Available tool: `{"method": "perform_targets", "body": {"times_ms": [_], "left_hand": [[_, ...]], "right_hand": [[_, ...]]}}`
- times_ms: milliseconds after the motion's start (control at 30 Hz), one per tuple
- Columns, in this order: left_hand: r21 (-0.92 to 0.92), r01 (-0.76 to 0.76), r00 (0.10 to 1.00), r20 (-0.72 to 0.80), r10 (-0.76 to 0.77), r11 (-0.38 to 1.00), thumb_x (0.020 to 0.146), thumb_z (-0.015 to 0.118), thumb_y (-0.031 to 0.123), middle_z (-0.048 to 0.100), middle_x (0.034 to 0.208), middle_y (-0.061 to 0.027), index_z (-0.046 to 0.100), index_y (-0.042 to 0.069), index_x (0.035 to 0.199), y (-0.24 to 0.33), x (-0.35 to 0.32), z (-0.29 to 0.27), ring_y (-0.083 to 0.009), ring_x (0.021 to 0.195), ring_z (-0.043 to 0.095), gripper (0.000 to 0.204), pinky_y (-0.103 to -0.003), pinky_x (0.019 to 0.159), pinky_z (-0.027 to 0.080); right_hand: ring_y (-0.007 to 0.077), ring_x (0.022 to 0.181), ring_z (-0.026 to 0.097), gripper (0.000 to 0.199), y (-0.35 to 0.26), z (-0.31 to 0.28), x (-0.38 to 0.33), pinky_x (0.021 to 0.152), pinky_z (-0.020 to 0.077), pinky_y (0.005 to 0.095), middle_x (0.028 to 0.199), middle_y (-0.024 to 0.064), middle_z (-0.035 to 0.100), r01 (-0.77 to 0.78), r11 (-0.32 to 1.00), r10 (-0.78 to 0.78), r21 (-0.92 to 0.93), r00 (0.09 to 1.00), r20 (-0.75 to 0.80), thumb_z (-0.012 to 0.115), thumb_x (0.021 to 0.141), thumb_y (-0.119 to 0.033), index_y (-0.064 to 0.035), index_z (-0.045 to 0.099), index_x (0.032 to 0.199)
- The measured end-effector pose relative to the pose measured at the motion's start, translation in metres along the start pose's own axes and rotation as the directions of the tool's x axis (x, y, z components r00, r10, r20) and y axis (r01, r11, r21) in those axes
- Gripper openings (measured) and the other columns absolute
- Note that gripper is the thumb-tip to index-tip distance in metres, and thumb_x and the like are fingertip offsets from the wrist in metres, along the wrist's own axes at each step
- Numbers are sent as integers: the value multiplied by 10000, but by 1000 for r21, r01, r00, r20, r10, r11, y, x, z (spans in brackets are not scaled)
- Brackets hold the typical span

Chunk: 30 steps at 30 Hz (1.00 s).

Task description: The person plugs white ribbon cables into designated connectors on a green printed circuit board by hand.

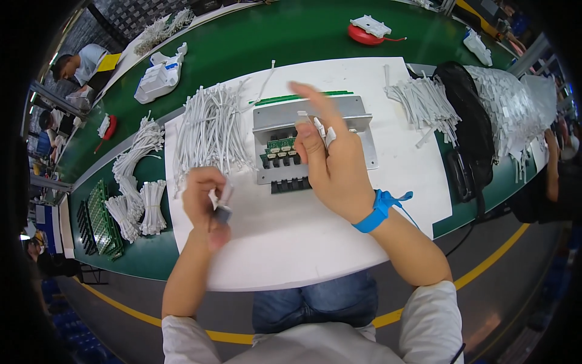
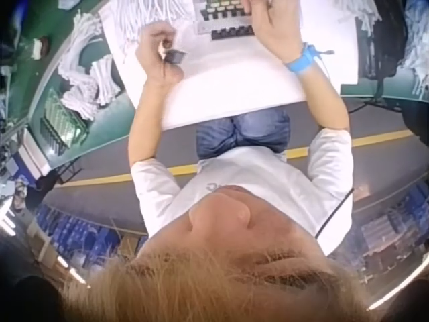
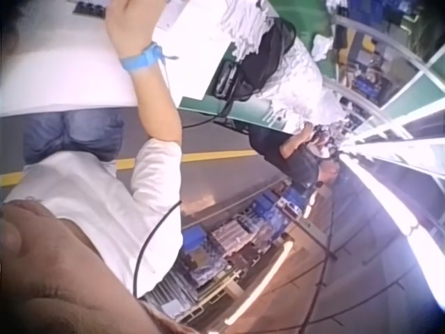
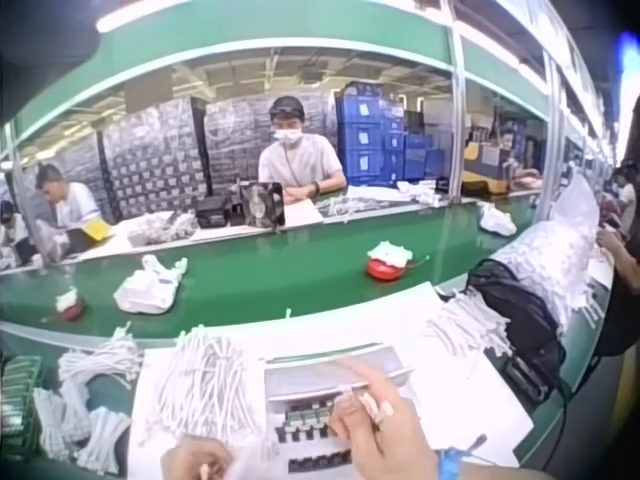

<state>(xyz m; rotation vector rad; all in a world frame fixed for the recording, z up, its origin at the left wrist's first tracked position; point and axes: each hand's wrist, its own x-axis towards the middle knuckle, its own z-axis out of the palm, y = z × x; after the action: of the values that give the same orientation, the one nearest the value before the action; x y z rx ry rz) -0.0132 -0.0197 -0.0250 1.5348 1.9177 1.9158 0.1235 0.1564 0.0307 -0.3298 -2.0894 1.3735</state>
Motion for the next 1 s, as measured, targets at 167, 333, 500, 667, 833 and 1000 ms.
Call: {"method": "perform_targets", "body": {"times_ms": [167,333,500,667,833,1000], "left_hand": [[70,3,979,-206,11,998,738,588,740,416,634,-41,302,49,984,5,9,-7,-91,509,401,788,-212,477,293],[-410,198,887,-312,-341,891,1000,359,349,466,622,-74,395,43,925,23,31,-9,-129,445,410,317,-243,430,326],[-857,406,697,66,-714,316,995,358,497,475,865,-33,491,29,958,18,31,-12,-128,681,440,488,-251,587,379],[-822,519,634,187,-750,233,998,385,466,503,847,-46,510,9,997,25,26,-3,-137,696,477,474,-272,613,406],[-684,654,638,268,-722,325,1013,429,319,620,906,-56,553,23,1106,37,22,8,-124,814,568,334,-272,761,473],[-662,681,672,396,-625,313,1005,468,287,640,943,-31,561,36,1140,31,14,12,-96,841,581,300,-254,787,482]], "right_hand": [[79,684,454,170,9,2,-5,606,381,230,739,29,515,-44,977,44,207,999,4,429,1007,-157,-27,388,1108],[79,704,472,118,4,6,-5,625,390,242,758,39,545,-145,941,101,307,983,154,426,1005,-144,-37,409,1051],[34,589,425,85,6,11,-6,567,381,198,771,44,621,-243,913,116,327,924,364,474,989,-146,-65,471,1015],[62,673,538,57,6,21,-14,621,434,219,773,38,620,-297,909,156,294,893,421,535,956,-93,-38,526,967],[54,666,538,92,-5,22,-18,606,440,224,715,22,609,-289,947,222,138,903,367,630,896,-86,-1,616,931],[38,695,539,155,-3,27,-18,593,436,206,789,59,678,-168,981,153,93,976,153,684,843,-100,16,658,944]]}}
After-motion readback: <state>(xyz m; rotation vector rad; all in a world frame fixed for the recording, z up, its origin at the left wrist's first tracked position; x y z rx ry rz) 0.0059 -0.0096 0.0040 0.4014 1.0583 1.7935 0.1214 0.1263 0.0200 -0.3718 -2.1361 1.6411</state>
